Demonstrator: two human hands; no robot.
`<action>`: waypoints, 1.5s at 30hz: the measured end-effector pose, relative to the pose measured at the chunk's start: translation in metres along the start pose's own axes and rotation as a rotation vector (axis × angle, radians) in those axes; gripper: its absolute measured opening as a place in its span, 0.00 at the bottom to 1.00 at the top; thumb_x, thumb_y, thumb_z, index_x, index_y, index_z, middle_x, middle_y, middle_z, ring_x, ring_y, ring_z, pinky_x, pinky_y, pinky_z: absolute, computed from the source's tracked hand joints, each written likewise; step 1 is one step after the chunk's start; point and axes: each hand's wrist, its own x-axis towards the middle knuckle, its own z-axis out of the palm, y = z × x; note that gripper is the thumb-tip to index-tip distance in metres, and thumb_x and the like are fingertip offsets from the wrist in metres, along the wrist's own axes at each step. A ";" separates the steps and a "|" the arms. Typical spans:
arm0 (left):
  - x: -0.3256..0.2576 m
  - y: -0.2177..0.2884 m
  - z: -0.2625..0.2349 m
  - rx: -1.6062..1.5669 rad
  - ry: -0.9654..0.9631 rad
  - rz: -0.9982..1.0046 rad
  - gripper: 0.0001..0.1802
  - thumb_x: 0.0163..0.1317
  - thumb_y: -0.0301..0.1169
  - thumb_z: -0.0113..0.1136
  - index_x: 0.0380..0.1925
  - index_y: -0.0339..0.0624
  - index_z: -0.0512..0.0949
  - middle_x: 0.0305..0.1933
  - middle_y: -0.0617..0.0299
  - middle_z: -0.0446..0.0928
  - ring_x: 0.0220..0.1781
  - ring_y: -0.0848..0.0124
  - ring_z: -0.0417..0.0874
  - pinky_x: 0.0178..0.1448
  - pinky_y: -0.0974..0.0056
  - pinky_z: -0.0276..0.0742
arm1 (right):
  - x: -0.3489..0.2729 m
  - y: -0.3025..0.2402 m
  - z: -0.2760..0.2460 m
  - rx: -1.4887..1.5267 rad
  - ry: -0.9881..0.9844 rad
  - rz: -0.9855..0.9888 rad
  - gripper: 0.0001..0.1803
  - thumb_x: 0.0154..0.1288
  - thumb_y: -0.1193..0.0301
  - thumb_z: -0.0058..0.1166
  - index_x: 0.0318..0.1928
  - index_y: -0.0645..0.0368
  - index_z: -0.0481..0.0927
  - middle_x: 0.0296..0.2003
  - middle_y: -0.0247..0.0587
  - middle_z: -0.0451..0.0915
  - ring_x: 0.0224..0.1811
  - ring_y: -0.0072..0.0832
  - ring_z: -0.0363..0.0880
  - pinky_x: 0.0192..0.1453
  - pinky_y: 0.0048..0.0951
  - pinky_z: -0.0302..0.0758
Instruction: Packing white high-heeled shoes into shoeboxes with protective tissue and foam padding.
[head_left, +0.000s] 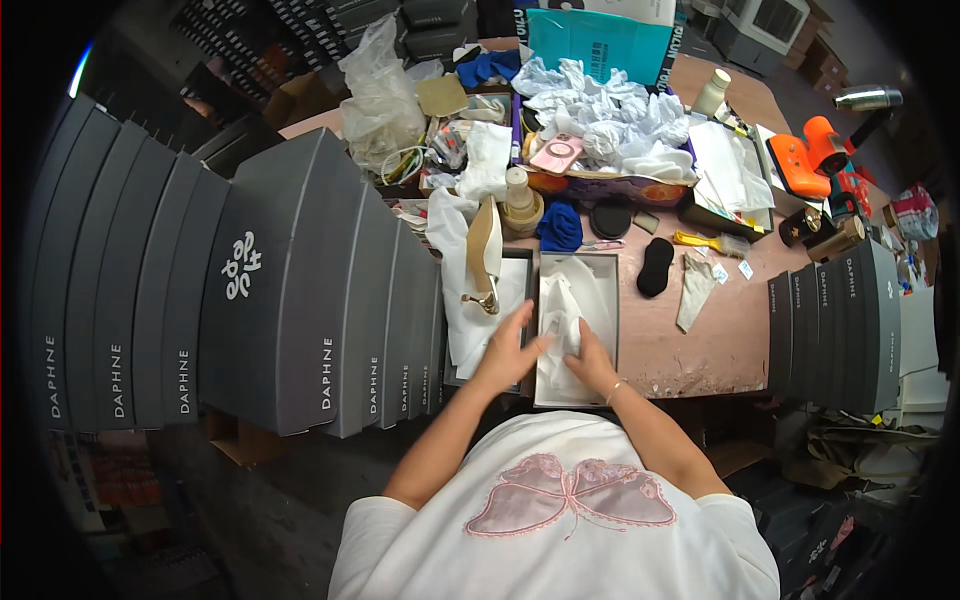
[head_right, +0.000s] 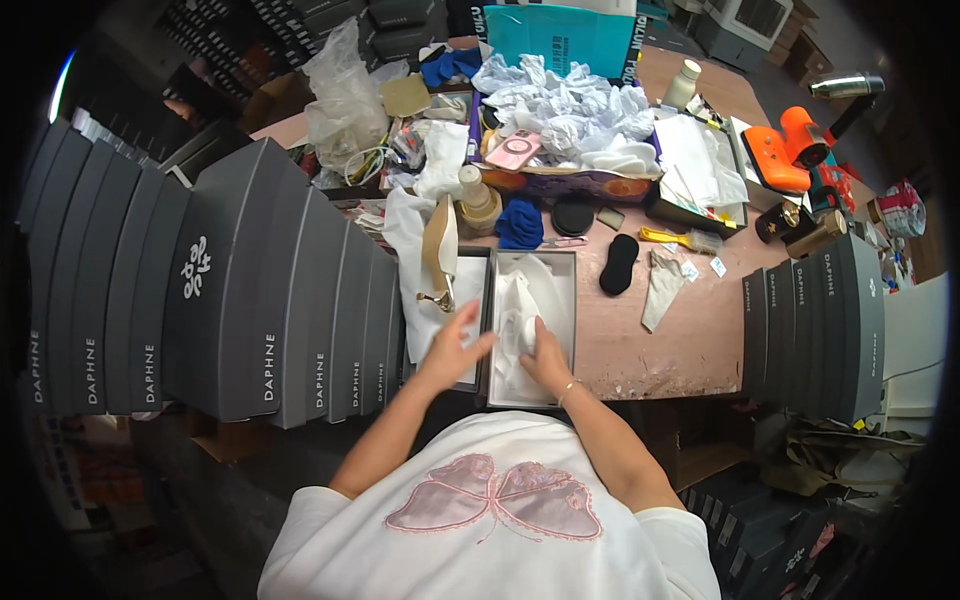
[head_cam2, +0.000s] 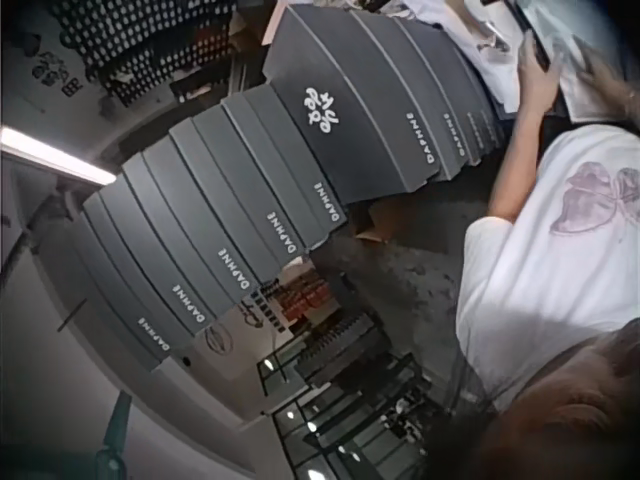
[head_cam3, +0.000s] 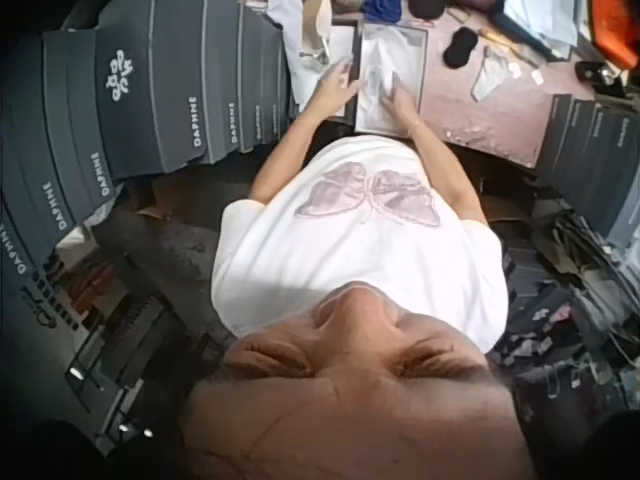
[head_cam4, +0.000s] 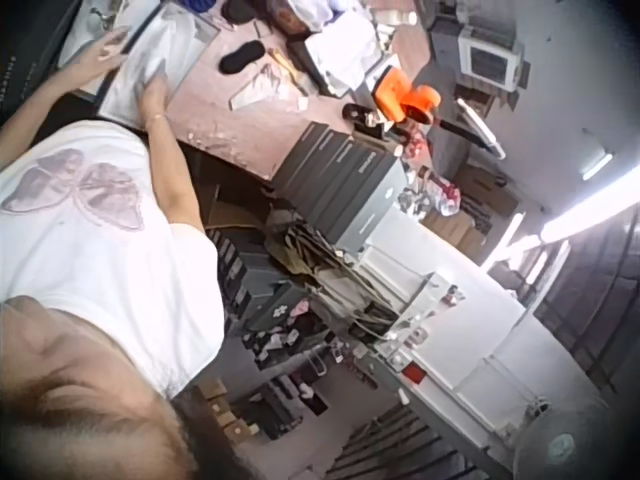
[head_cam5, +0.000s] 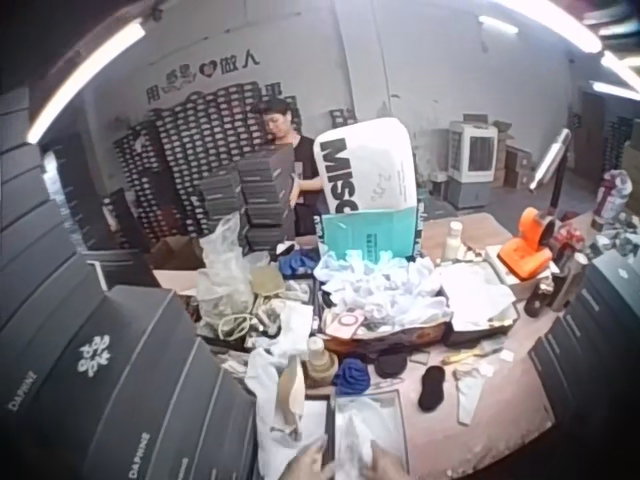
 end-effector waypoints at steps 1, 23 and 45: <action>-0.015 0.002 0.010 0.001 -0.018 -0.043 0.46 0.54 0.41 0.69 0.67 0.36 0.55 0.65 0.44 0.64 0.66 0.58 0.68 0.62 0.53 0.68 | 0.004 0.001 -0.001 0.106 -0.030 0.053 0.44 0.51 0.71 0.63 0.66 0.68 0.56 0.54 0.63 0.70 0.51 0.51 0.74 0.57 0.39 0.71; -0.080 -0.011 0.041 -0.554 0.080 -0.063 0.44 0.62 0.47 0.61 0.68 0.37 0.50 0.64 0.53 0.63 0.66 0.66 0.65 0.68 0.60 0.62 | -0.031 -0.085 -0.064 0.737 0.175 0.063 0.09 0.70 0.67 0.49 0.34 0.59 0.73 0.25 0.25 0.70 0.25 0.14 0.63 0.29 0.18 0.63; -0.045 -0.016 -0.006 -1.041 -0.312 -0.198 0.27 0.70 0.42 0.40 0.63 0.38 0.63 0.63 0.52 0.69 0.63 0.59 0.71 0.66 0.51 0.70 | -0.052 -0.084 -0.171 0.232 -0.219 -0.256 0.26 0.59 0.65 0.63 0.56 0.62 0.74 0.40 0.41 0.82 0.36 0.23 0.80 0.40 0.24 0.76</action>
